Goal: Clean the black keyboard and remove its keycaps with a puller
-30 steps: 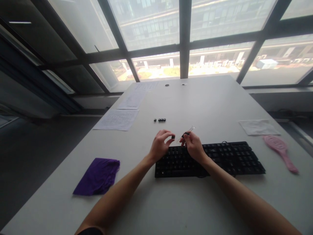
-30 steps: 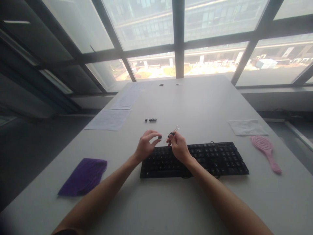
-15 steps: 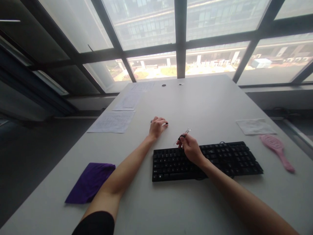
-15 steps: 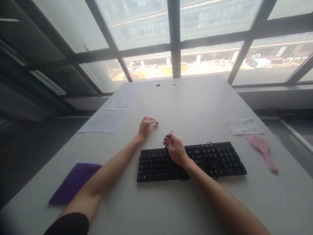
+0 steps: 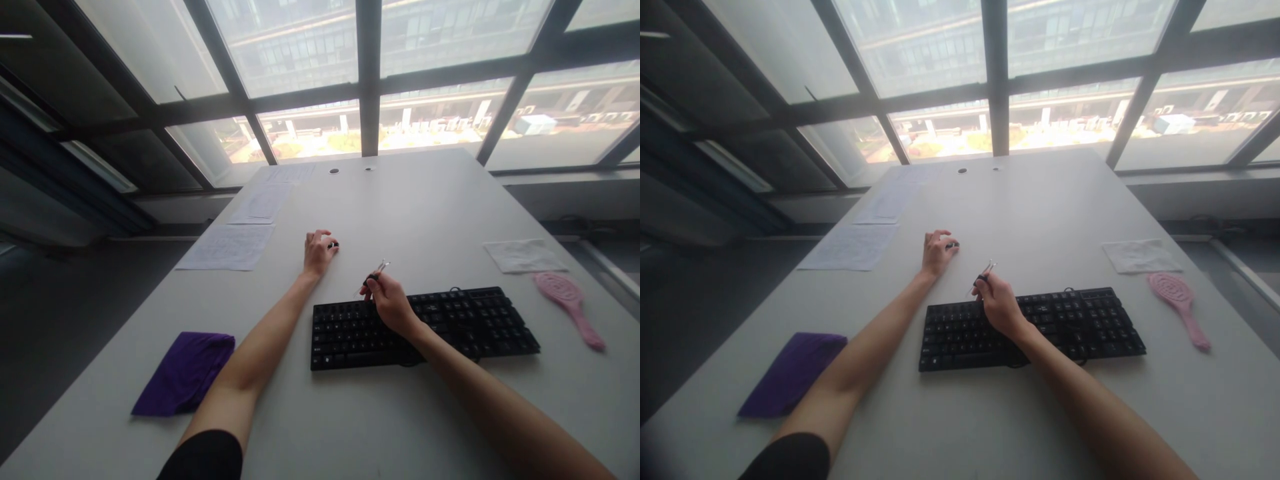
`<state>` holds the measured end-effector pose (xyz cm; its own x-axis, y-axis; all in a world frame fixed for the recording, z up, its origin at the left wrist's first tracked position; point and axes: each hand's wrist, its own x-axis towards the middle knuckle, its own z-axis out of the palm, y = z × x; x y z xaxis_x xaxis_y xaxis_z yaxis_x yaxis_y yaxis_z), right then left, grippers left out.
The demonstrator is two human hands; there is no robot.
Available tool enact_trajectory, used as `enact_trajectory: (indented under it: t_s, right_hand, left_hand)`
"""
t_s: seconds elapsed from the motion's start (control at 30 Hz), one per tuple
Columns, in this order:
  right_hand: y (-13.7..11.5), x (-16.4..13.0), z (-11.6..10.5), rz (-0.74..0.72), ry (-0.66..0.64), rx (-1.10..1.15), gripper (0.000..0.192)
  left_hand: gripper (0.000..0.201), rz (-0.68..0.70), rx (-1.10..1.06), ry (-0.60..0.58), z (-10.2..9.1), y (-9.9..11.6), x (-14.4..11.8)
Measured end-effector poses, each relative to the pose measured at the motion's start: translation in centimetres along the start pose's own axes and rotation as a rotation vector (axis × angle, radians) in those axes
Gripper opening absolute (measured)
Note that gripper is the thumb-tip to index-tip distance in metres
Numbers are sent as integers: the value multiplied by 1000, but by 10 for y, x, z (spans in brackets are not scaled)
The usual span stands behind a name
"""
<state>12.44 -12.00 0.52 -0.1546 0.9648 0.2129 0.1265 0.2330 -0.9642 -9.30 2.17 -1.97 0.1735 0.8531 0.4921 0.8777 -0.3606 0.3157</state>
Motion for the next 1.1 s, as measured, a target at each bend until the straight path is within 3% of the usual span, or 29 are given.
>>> enact_trajectory:
  t_s: [1.1]
  right_hand:
    - [1,1,2,-3,14,32,30]
  left_hand:
    - [16,-27,-1,36,2,-7,0]
